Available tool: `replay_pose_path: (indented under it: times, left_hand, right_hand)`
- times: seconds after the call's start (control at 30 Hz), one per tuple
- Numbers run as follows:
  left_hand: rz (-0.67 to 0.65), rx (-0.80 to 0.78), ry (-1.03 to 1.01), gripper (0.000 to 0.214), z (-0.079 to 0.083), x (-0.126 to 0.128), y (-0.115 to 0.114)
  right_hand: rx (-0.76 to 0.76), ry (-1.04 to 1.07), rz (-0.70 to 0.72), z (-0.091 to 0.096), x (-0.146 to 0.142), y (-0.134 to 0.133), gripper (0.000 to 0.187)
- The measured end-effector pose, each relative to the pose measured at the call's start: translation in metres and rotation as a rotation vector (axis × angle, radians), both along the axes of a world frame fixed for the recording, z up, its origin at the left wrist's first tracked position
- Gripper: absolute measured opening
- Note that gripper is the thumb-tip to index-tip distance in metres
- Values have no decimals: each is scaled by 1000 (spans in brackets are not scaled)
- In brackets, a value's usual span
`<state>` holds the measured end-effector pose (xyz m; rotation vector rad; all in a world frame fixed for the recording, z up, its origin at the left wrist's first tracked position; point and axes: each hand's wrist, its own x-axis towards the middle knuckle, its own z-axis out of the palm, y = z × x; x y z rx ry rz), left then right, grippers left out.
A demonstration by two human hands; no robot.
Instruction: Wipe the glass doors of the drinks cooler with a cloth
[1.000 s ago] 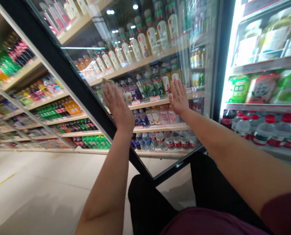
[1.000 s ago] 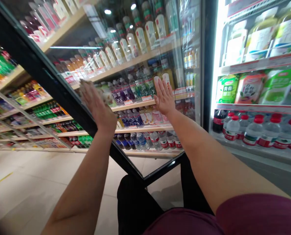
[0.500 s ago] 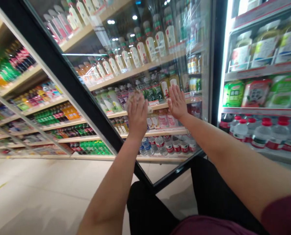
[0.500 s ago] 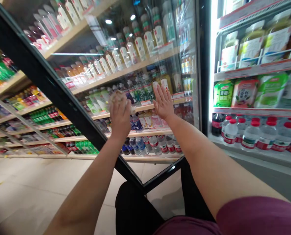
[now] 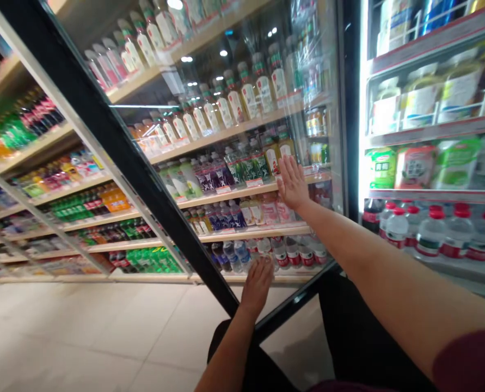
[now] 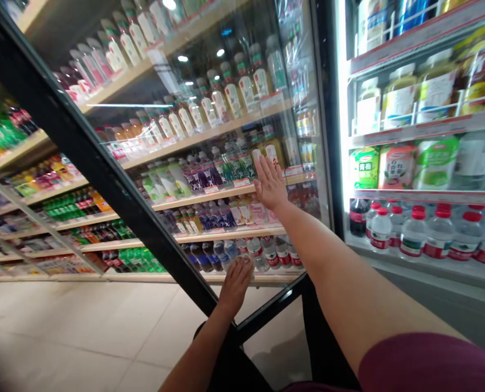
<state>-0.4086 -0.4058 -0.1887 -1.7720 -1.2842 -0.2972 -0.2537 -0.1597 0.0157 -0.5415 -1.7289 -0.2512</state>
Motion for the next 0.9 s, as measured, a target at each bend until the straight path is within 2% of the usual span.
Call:
replay_pose_path:
  times: [0.13,0.23,0.33,0.4,0.47,0.57,0.73,0.9]
  left_hand:
    - [-63,12,-23,30,-44,-5,-7]
    - [-53,-51,-60,26,-63,-3,-14]
    - [-52,-105,-88,26,-63,1,-18]
    - [-75,-99,-91,28,-52,1,-17]
    - [-120,-69,-73,28,-32,1,-11]
    - [-153,-51,-45,25,13,3,4]
    - [-136,29,73,27,107,14,30]
    - [-66,149,127,31,208,18,39]
  right_hand:
    - [4,13,-2,0,0,-1,64]
    - [2,25,-8,-1,-1,-1,64]
    - [7,24,-8,-2,-1,-1,65]
    - [6,16,-10,-2,0,-1,64]
    - [4,9,-9,-3,0,-1,64]
    - [7,0,-11,-3,0,0,63]
    - [18,-10,-19,-5,-1,2,63]
    - [45,0,-30,-5,-1,3,63]
